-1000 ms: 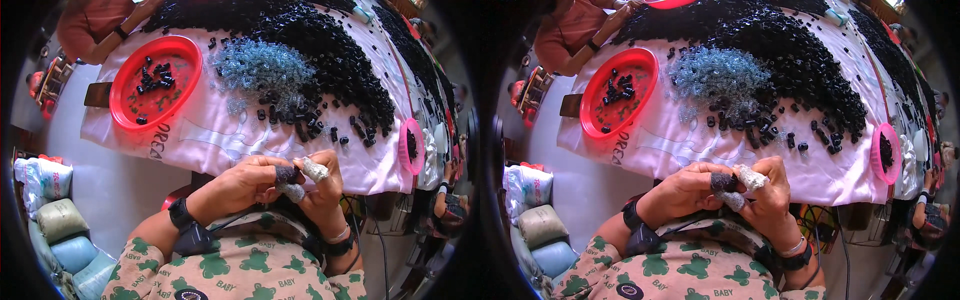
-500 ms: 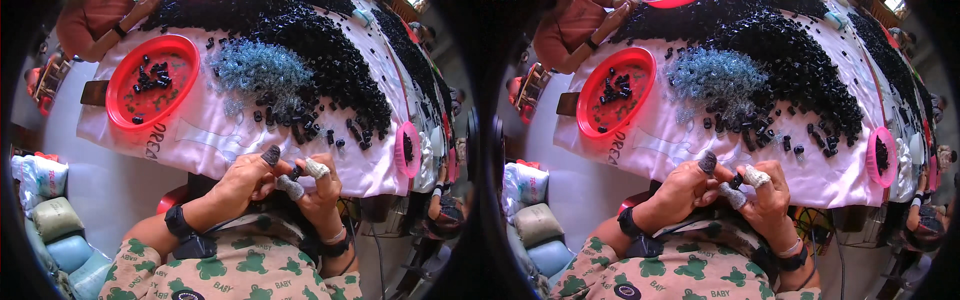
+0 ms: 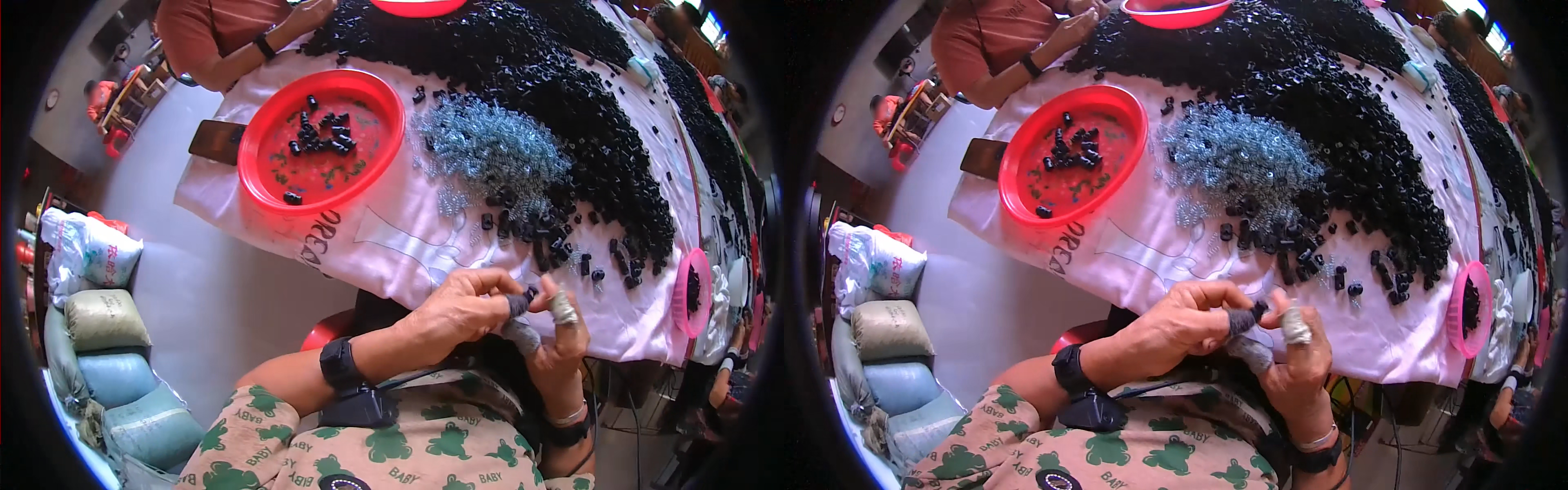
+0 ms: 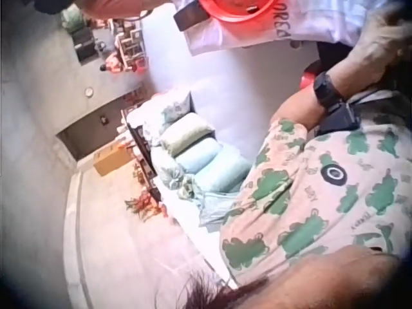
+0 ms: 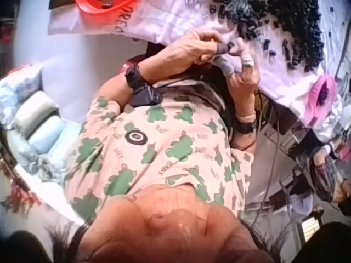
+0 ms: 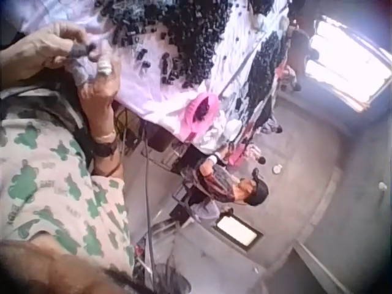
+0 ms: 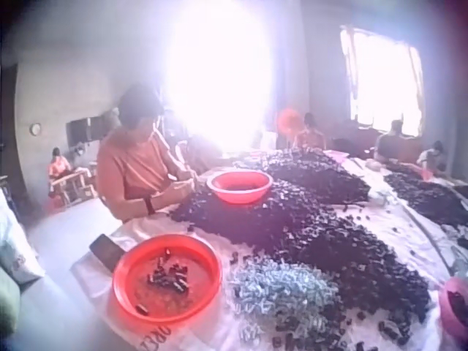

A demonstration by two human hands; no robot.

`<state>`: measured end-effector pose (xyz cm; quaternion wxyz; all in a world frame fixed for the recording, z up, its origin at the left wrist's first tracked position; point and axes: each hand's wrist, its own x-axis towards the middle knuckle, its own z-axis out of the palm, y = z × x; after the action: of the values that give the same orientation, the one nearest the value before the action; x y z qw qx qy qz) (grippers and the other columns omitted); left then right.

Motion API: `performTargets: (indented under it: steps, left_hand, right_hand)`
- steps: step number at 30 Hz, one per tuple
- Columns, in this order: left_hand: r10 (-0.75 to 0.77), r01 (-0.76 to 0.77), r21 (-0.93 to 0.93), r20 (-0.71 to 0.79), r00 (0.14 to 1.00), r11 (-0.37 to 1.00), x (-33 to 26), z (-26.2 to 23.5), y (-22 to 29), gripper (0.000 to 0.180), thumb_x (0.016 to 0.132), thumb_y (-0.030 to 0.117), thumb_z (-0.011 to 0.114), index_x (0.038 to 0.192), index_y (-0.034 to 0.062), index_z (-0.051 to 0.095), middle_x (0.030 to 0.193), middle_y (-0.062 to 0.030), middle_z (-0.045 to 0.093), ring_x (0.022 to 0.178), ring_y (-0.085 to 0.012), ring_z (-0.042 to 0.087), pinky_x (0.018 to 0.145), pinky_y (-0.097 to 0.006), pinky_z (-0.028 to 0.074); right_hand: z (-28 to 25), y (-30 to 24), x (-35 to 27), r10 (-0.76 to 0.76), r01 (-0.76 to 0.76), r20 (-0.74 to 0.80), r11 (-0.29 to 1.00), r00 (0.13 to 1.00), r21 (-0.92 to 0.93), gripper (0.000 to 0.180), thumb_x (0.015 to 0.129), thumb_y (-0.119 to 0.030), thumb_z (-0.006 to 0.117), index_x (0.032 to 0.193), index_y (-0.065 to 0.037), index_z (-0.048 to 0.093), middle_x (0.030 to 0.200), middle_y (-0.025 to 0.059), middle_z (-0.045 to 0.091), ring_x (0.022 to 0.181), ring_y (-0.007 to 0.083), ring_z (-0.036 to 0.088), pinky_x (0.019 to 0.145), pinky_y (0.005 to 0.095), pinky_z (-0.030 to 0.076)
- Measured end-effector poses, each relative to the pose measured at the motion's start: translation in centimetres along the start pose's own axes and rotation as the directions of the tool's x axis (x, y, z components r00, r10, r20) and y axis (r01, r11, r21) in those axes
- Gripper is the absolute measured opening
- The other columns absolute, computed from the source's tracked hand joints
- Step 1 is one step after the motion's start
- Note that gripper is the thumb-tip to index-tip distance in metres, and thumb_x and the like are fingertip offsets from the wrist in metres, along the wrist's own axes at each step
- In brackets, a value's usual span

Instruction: Sorting and inspecting small black and white plastic components at a workshop table.

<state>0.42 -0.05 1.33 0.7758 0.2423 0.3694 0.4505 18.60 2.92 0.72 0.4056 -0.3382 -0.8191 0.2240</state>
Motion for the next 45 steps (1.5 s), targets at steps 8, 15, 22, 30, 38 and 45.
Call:
performTargets:
  steps: [8,15,22,30,38,45]
  left_hand:
    - [0.458,-0.579,-0.119,-0.495,0.738,0.806,0.0,-8.7,6.2,0.02,0.094,0.018,0.051,0.1,0.0004,0.06,0.07,-0.0009,0.056,0.049,-0.0052,0.039,0.042,-0.02,0.028]
    - [0.346,-0.565,-0.199,-0.615,0.708,0.801,-0.5,-7.7,7.3,0.03,0.097,0.029,0.049,0.104,0.0015,0.059,0.077,-0.0056,0.059,0.052,-0.0085,0.042,0.043,-0.022,0.032]
    - [0.074,-0.078,-0.01,-0.225,0.972,0.997,0.6,-0.6,1.1,0.015,0.092,0.01,0.053,0.101,0.0011,0.06,0.079,-0.0069,0.063,0.052,-0.0048,0.05,0.045,-0.017,0.037]
    - [-0.027,0.023,-0.025,-0.15,0.988,0.999,1.3,1.2,0.1,0.012,0.091,0.008,0.056,0.101,0.0015,0.06,0.08,-0.0052,0.063,0.054,-0.003,0.05,0.046,-0.016,0.036]
    - [-0.041,0.044,0.028,-0.114,0.993,0.999,2.0,1.0,-1.1,0.015,0.092,0.016,0.059,0.1,0.0032,0.06,0.08,-0.003,0.063,0.056,-0.0028,0.049,0.048,-0.016,0.036]
    - [-0.081,0.089,0.08,-0.093,0.992,0.993,1.6,0.6,-0.4,0.016,0.093,0.016,0.059,0.101,0.0024,0.06,0.079,-0.0029,0.062,0.06,-0.0033,0.049,0.049,-0.017,0.035]
  right_hand:
    - [-2.0,2.3,-0.5,0.049,-0.097,-0.267,0.981,0.962,-0.168,0.029,0.079,-0.001,0.069,0.108,0.0,0.064,0.084,0.0097,0.059,0.07,0.0186,0.058,0.067,0.0287,0.049]
    - [-5.5,6.1,-0.4,0.477,-0.391,-0.549,0.879,0.686,0.274,0.017,0.092,-0.006,0.056,0.107,0.0,0.062,0.099,0.0035,0.062,0.076,0.0101,0.058,0.072,0.0229,0.049]
    - [-6.1,6.6,0.1,0.307,-0.427,-0.367,0.85,0.878,-0.308,0.021,0.085,-0.003,0.064,0.106,-0.001,0.065,0.092,0.0101,0.059,0.077,0.0198,0.059,0.071,0.0306,0.048]
    - [-5.6,6.5,0.0,0.393,-0.439,-0.2,0.761,0.898,-0.478,0.032,0.079,-0.013,0.073,0.107,-0.002,0.066,0.092,0.0066,0.053,0.067,0.0143,0.053,0.06,0.0281,0.045]
    - [-4.4,6.5,0.4,0.305,-0.397,-0.277,0.83,0.911,-0.391,0.027,0.069,-0.008,0.076,0.093,-0.003,0.064,0.097,0.0126,0.056,0.083,0.0282,0.057,0.073,0.0361,0.048]
    - [-4.4,6.2,0.1,0.223,-0.29,-0.216,0.884,0.951,-0.367,0.024,0.07,-0.003,0.075,0.09,-0.004,0.06,0.09,0.0088,0.059,0.084,0.0243,0.059,0.074,0.0341,0.048]
